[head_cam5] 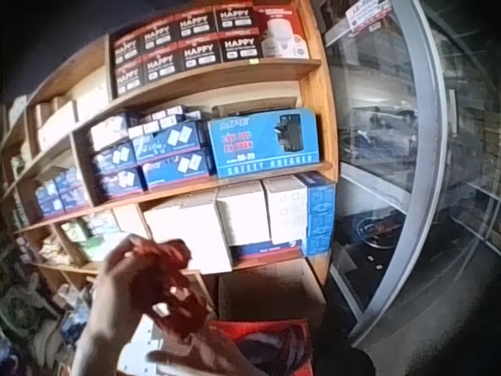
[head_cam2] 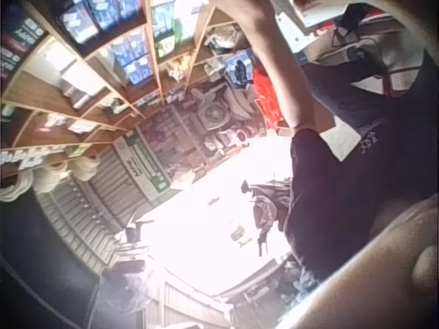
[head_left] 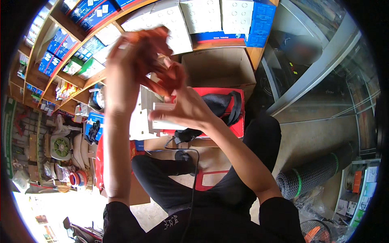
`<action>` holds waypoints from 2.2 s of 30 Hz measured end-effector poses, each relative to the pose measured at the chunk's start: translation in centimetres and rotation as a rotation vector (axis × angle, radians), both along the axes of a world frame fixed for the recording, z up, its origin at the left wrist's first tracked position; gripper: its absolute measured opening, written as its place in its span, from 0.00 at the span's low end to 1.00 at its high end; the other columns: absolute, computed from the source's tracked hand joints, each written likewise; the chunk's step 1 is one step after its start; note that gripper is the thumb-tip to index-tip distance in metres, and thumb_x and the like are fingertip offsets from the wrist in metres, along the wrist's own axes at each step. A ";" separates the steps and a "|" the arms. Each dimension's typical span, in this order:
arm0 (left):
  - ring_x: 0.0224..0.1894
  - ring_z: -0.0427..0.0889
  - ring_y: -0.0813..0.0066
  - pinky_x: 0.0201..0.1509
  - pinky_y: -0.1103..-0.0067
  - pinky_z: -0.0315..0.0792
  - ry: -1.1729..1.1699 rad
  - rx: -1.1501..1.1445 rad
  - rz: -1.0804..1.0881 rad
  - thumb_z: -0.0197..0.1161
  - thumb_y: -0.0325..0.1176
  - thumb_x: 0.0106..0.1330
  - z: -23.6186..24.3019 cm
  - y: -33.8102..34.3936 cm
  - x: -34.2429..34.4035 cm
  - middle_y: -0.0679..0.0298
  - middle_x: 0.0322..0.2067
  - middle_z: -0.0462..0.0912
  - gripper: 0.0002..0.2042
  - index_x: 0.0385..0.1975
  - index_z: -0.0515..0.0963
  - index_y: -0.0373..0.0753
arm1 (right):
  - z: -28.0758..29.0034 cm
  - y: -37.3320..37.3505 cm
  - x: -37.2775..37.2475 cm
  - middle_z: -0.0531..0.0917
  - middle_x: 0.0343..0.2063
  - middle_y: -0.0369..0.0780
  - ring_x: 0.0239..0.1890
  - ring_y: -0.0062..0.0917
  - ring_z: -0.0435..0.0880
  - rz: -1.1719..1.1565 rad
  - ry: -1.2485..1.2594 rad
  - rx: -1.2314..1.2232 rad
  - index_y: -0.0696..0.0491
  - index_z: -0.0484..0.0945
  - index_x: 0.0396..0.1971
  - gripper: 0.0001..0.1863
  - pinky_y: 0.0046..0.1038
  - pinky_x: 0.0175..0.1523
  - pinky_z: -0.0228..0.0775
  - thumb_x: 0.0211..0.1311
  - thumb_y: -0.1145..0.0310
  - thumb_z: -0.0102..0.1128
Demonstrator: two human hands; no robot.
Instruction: The recorder is wiping white electrical boxes with a cloth and placing them into a larger cardboard box.
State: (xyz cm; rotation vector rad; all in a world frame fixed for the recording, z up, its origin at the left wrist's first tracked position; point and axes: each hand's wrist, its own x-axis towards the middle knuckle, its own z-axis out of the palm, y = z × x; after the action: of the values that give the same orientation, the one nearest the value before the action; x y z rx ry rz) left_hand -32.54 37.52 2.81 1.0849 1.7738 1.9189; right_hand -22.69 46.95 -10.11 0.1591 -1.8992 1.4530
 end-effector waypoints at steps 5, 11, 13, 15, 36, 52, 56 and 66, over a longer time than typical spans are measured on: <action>0.49 0.80 0.78 0.55 0.78 0.72 0.196 -0.437 -0.212 0.53 0.40 0.77 -5.1 -2.7 -0.5 0.62 0.49 0.84 0.17 0.51 0.79 0.32 | 0.7 0.7 -1.8 0.81 0.44 0.39 0.47 0.19 0.79 0.051 0.234 -0.480 0.56 0.73 0.55 0.17 0.27 0.51 0.73 0.76 0.63 0.61; 0.50 0.81 0.71 0.57 0.73 0.72 0.035 -0.068 0.121 0.47 0.49 0.83 -8.5 -3.6 1.3 0.56 0.53 0.82 0.24 0.48 0.81 0.31 | 0.7 1.9 -0.4 0.83 0.28 0.44 0.28 0.29 0.85 -0.134 0.153 -0.156 0.58 0.78 0.43 0.11 0.30 0.36 0.76 0.75 0.65 0.60; 0.32 0.75 0.81 0.40 0.79 0.71 0.198 -0.189 0.200 0.48 0.49 0.83 -9.9 -4.1 0.8 0.67 0.30 0.81 0.25 0.32 0.80 0.33 | 1.3 1.7 0.4 0.82 0.29 0.47 0.29 0.37 0.85 -0.146 0.104 -0.035 0.59 0.77 0.40 0.11 0.32 0.37 0.76 0.72 0.66 0.63; 0.22 0.62 0.85 0.24 0.78 0.58 0.287 -0.358 0.245 0.50 0.48 0.83 -12.1 -5.1 0.2 0.75 0.17 0.68 0.29 0.17 0.72 0.35 | 1.3 1.1 0.7 0.82 0.30 0.41 0.32 0.31 0.83 -0.229 -0.008 0.183 0.58 0.79 0.41 0.11 0.29 0.39 0.75 0.72 0.64 0.64; 0.18 0.56 0.90 0.21 0.79 0.48 0.512 -0.107 0.689 0.53 0.42 0.82 -13.0 -3.5 2.0 0.75 0.12 0.63 0.28 0.14 0.66 0.37 | 1.7 -0.7 0.5 0.83 0.31 0.56 0.37 0.48 0.87 -0.239 0.078 0.402 0.65 0.67 0.45 0.16 0.42 0.41 0.79 0.78 0.64 0.53; 0.17 0.60 0.86 0.21 0.78 0.53 0.577 -0.039 0.743 0.53 0.41 0.82 -13.0 -2.4 2.1 0.67 0.10 0.67 0.28 0.15 0.73 0.31 | 1.6 0.5 0.7 0.81 0.29 0.46 0.30 0.36 0.85 -0.329 0.029 0.345 0.61 0.72 0.34 0.17 0.38 0.34 0.80 0.76 0.61 0.58; 0.16 0.63 0.86 0.21 0.78 0.53 0.584 0.064 0.720 0.52 0.39 0.82 -12.9 -2.4 2.7 0.69 0.11 0.68 0.28 0.13 0.69 0.33 | 1.1 1.7 1.0 0.83 0.34 0.48 0.35 0.32 0.87 -0.034 0.108 -0.033 0.61 0.65 0.42 0.12 0.32 0.41 0.80 0.70 0.75 0.61; 0.23 0.80 0.80 0.31 0.82 0.73 -0.116 0.333 0.709 0.55 0.39 0.79 -12.1 -1.9 2.9 0.67 0.21 0.82 0.20 0.26 0.81 0.30 | 2.3 2.0 1.1 0.79 0.52 0.43 0.54 0.25 0.80 0.050 0.112 -0.324 0.57 0.71 0.63 0.19 0.27 0.59 0.72 0.76 0.80 0.46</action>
State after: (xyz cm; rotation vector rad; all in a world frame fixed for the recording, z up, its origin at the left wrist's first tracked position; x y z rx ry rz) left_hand -29.66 35.65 -9.26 0.4171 1.9836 2.6929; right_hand -21.59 48.95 -7.82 0.1317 -1.5570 1.7264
